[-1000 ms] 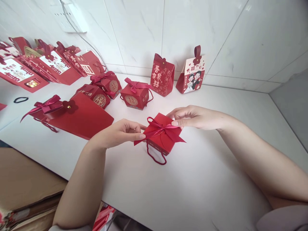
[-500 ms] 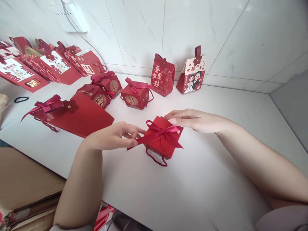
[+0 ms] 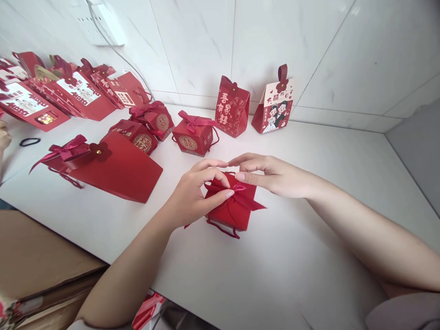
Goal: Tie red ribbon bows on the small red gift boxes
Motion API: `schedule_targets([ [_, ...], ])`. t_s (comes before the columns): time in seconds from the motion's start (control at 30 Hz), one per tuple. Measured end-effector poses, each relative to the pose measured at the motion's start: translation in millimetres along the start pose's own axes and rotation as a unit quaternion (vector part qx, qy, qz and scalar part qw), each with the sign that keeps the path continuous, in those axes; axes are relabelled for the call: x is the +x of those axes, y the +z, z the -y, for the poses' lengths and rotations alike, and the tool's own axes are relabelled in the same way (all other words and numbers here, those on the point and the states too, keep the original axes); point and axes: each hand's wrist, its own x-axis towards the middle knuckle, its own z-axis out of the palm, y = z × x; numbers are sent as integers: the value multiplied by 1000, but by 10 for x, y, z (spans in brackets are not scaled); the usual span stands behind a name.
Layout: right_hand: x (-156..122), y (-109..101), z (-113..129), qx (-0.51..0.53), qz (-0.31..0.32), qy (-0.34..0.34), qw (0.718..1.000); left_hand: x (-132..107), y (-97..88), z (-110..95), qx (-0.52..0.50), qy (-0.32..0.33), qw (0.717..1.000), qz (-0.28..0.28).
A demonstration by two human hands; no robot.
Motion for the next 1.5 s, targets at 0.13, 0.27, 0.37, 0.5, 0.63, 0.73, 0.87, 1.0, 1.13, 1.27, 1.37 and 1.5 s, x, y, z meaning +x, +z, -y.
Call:
schedule_targets([
  [0.13,-10,56,-5,-49,-65,-55,995,6,42,9,-17,-43,998,33],
  [0.27,13,82,-27,-93,-134,-76,984,20,48,31,-32,-70,997,30],
  [0.37,-23,38,18,-136,-151,14,979,26,42,44,-33,-77,996,16],
  [0.5,-115,-61,117,-80,34,183,979,33,30,60,-33,-86,996,14],
  [0.63,-117,-101,107,46,189,195,961,38,26,70,-25,-88,996,11],
  [0.73,-79,-122,46,50,218,171,960,35,25,72,-23,-85,996,10],
  [0.87,-70,-189,-8,25,276,162,947,28,26,77,-21,-88,996,14],
  [1.0,-114,-272,5,-20,305,175,936,28,27,85,-15,-89,996,18],
  [1.13,-153,-361,33,-36,292,159,942,32,-20,102,-19,-57,998,28],
  [1.27,-118,-391,-15,-26,130,114,985,20,-149,156,-81,20,996,44],
  [1.37,-34,-315,-99,24,-36,47,998,7,-250,205,-85,64,994,40],
  [1.5,61,-145,-170,79,-34,-12,996,15,-311,243,-15,107,993,54],
])
